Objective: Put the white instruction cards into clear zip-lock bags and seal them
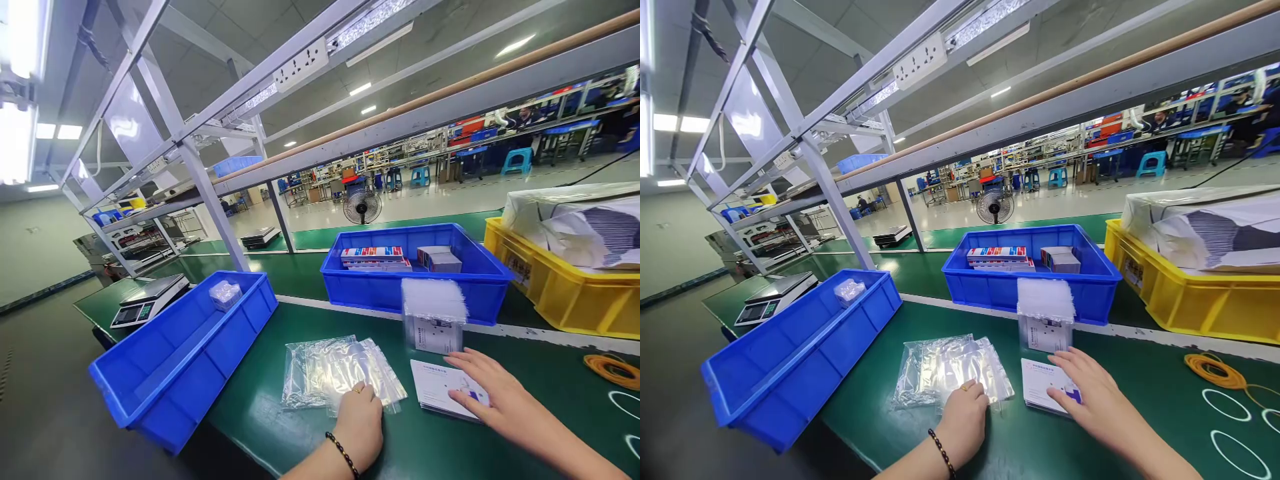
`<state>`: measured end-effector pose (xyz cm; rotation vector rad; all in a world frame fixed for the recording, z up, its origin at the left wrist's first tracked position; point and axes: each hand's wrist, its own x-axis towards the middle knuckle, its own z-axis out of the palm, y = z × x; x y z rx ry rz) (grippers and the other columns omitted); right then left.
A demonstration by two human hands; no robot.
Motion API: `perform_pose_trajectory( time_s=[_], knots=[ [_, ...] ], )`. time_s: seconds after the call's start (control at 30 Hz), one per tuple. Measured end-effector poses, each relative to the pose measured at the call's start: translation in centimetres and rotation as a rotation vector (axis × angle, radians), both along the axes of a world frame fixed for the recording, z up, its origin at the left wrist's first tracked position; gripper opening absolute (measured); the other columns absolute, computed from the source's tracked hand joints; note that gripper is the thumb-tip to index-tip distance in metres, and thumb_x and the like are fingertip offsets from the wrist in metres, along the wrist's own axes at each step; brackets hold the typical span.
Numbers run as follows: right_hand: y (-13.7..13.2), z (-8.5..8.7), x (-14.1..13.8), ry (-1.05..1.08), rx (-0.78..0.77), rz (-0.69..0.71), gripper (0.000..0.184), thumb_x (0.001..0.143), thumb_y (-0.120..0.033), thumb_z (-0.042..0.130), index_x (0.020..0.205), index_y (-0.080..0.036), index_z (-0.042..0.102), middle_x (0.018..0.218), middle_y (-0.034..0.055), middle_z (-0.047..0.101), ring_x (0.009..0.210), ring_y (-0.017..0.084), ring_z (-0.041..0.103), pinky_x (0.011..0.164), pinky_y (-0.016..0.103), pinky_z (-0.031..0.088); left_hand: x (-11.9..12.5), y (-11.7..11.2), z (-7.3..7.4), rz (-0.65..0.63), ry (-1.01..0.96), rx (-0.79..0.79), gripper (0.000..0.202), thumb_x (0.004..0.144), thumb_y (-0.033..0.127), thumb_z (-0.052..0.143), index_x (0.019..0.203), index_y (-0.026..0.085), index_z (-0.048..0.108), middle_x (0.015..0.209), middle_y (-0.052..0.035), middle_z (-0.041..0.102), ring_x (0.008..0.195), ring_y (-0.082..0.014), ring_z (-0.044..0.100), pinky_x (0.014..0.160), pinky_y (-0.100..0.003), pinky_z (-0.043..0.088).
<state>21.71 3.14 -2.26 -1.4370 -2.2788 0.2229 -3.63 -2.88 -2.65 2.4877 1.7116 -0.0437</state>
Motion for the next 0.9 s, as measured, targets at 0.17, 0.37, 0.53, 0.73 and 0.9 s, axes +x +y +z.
perform_pose_trajectory(
  time_s=[0.17, 0.37, 0.53, 0.73, 0.9],
  knots=[
    [-2.3, -0.1, -2.3, -0.012, 0.018, 0.125, 0.051, 0.075, -0.057, 0.042, 0.108, -0.023, 0.063, 0.114, 0.0092, 0.063, 0.108, 0.031, 0.055, 0.091, 0.047, 0.044, 0.1, -0.8, 0.0, 0.031, -0.114, 0.052, 0.026, 0.078, 0.017, 0.043, 0.097, 0.012, 0.06, 0.106, -0.0131, 0.058, 0.099, -0.0254, 0.051, 0.086, -0.04, 0.044],
    [-2.1, -3.1, -2.2, 0.04, 0.1, -0.028, 0.054, 0.081, -0.055, 0.031, 0.112, -0.021, 0.06, 0.115, 0.0098, 0.062, 0.105, 0.029, 0.056, 0.087, 0.045, 0.047, -1.3, -0.6, 1.1, 0.125, -0.249, -0.088, 0.064, 0.084, 0.054, 0.033, 0.137, 0.018, 0.025, 0.146, -0.0127, 0.013, 0.133, -0.0346, 0.005, 0.105, -0.057, 0.009],
    [-1.4, -5.0, -1.0, -0.047, 0.045, -0.129, 0.058, 0.075, -0.056, 0.037, 0.115, -0.019, 0.057, 0.119, 0.0122, 0.059, 0.111, 0.036, 0.05, 0.087, 0.055, 0.043, -1.7, -1.8, 1.0, 0.076, -0.292, -0.165, 0.067, 0.084, 0.059, 0.025, 0.138, 0.02, 0.021, 0.147, -0.0117, 0.008, 0.133, -0.033, -0.003, 0.104, -0.057, 0.001],
    [-1.6, -4.3, -0.7, 0.043, 0.054, -0.142, 0.051, 0.075, -0.054, 0.036, 0.103, -0.02, 0.063, 0.109, 0.0145, 0.063, 0.104, 0.039, 0.053, 0.078, 0.057, 0.046, -0.2, -2.6, 1.9, 0.141, -0.257, -0.039, 0.053, 0.082, 0.045, 0.041, 0.126, 0.014, 0.042, 0.136, -0.015, 0.035, 0.126, -0.0343, 0.025, 0.102, -0.052, 0.021],
    [-2.5, -3.2, -1.1, 0.163, -0.001, -0.144, 0.046, 0.076, -0.053, 0.036, 0.089, -0.02, 0.067, 0.091, 0.0139, 0.067, 0.088, 0.035, 0.06, 0.071, 0.049, 0.051, 0.6, -1.5, 2.6, 0.264, -0.076, -0.212, 0.036, 0.082, 0.035, 0.043, 0.099, 0.008, 0.059, 0.094, -0.0162, 0.062, 0.087, -0.0293, 0.057, 0.074, -0.04, 0.045]
  ],
)
